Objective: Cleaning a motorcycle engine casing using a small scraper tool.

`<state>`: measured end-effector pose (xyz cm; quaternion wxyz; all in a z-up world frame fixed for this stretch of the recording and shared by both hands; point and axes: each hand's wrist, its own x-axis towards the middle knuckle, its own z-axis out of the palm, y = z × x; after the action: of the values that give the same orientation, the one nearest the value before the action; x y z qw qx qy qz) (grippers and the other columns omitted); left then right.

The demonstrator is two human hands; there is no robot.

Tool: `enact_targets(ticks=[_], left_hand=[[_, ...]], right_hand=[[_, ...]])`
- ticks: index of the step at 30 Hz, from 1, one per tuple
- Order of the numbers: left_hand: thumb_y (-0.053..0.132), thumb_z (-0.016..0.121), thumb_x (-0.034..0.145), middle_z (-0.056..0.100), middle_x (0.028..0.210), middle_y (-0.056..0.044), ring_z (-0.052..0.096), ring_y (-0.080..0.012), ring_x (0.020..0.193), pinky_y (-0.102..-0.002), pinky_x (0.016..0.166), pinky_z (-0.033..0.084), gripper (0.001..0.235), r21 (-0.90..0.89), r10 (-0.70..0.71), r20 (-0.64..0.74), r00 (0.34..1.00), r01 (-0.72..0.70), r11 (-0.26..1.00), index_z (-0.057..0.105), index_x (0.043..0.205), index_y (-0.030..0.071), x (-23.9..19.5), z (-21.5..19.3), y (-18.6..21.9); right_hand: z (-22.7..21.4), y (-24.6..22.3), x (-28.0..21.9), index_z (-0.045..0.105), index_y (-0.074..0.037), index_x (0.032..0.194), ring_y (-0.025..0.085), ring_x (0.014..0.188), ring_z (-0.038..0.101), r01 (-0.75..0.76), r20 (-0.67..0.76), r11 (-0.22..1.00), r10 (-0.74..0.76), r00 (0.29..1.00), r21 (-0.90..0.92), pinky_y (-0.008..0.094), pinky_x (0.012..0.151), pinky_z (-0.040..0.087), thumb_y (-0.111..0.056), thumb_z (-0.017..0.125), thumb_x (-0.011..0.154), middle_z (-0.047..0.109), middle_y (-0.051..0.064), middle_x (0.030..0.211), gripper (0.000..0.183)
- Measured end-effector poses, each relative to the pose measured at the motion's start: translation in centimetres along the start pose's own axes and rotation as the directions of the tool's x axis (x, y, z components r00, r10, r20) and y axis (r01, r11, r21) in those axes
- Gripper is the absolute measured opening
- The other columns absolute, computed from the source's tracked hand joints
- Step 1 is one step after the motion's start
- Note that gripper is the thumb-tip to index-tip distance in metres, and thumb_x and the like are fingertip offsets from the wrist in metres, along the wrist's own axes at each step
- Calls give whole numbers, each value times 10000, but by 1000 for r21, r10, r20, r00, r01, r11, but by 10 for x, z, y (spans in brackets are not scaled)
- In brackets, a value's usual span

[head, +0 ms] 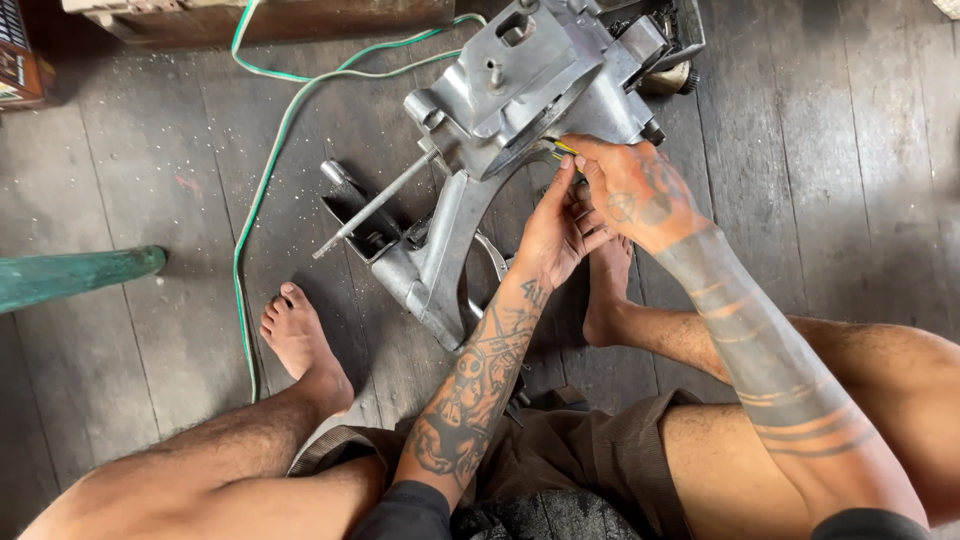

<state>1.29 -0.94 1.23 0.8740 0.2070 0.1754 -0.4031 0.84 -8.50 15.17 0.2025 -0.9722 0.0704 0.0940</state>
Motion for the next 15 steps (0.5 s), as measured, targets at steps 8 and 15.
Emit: enact_targets(ticks=[8,15], left_hand=[[584,644,929,646,769,15,724,-145,735,-373,763,654,450,59,100,-67,993,-96,994,607,866,140,-5,-6,-3],[489,643,969,607,821,-19,700,-186,802,-414,766,630,385,274,164,-78,983,-137,952,589,926,111,-4,4,-5]], right_hand=[[10,22,8,667,-283,1314,416,837,715,-76,157,972,41,987,221,525,872,571,-241,441,1016,751,229,931,376],[20,40,-6,539,-393,1382,435,997,701,-116,55,989,111,992,89,543,915,562,-307,545,973,744,148,1086,418]])
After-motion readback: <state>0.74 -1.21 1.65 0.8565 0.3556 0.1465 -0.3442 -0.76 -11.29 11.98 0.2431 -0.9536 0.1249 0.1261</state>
